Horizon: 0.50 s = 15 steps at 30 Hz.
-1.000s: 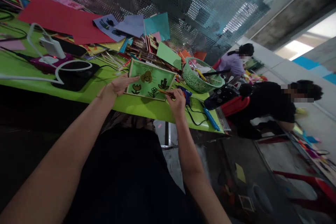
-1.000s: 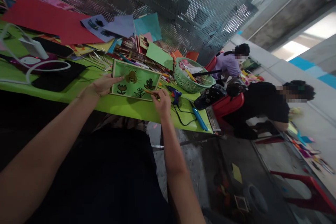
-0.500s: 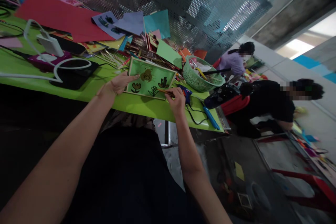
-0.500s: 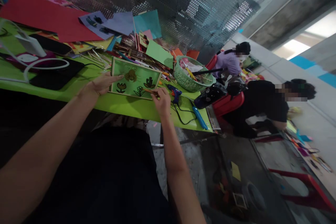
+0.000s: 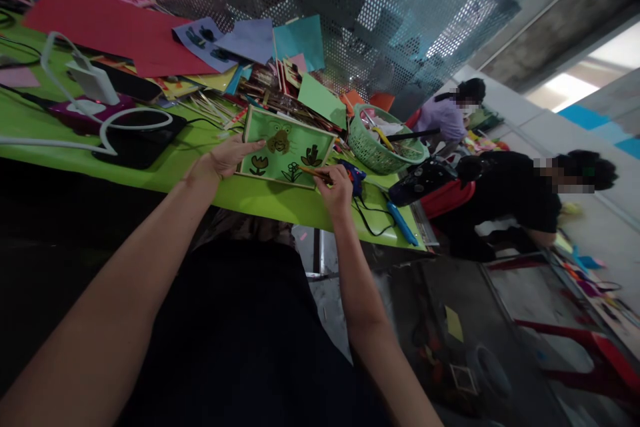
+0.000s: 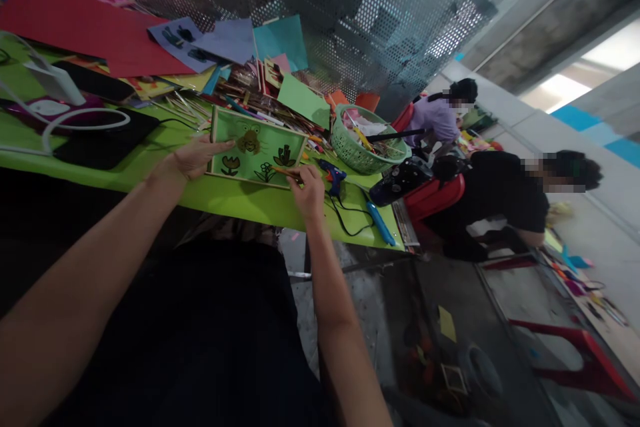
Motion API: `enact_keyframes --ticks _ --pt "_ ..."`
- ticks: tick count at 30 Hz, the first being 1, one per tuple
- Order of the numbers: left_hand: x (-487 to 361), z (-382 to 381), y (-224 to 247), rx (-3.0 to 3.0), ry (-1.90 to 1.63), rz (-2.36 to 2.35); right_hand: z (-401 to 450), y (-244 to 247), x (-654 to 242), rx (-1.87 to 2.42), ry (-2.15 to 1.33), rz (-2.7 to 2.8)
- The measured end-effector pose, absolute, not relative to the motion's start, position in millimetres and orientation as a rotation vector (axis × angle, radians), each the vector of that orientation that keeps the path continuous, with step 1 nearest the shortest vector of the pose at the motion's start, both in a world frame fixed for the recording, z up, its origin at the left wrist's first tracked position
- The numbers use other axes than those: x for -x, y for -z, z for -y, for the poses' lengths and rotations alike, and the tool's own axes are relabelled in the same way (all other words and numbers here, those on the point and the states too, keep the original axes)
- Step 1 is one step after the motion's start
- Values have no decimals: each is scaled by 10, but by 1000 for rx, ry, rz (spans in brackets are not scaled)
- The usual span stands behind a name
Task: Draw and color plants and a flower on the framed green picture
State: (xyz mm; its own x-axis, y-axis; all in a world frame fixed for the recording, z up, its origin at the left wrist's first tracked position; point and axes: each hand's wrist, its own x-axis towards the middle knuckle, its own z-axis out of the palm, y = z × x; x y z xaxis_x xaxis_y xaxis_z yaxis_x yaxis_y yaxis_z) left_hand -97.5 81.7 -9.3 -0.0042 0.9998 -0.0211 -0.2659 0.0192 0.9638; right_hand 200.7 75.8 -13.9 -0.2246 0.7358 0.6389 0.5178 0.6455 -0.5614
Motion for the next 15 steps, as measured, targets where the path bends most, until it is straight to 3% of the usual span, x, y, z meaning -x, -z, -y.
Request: enact_keyframes --ticks 15 --pt "1000 -855 136 -1057 -1307 -1001 -780 188 -2008 980 -185 1903"
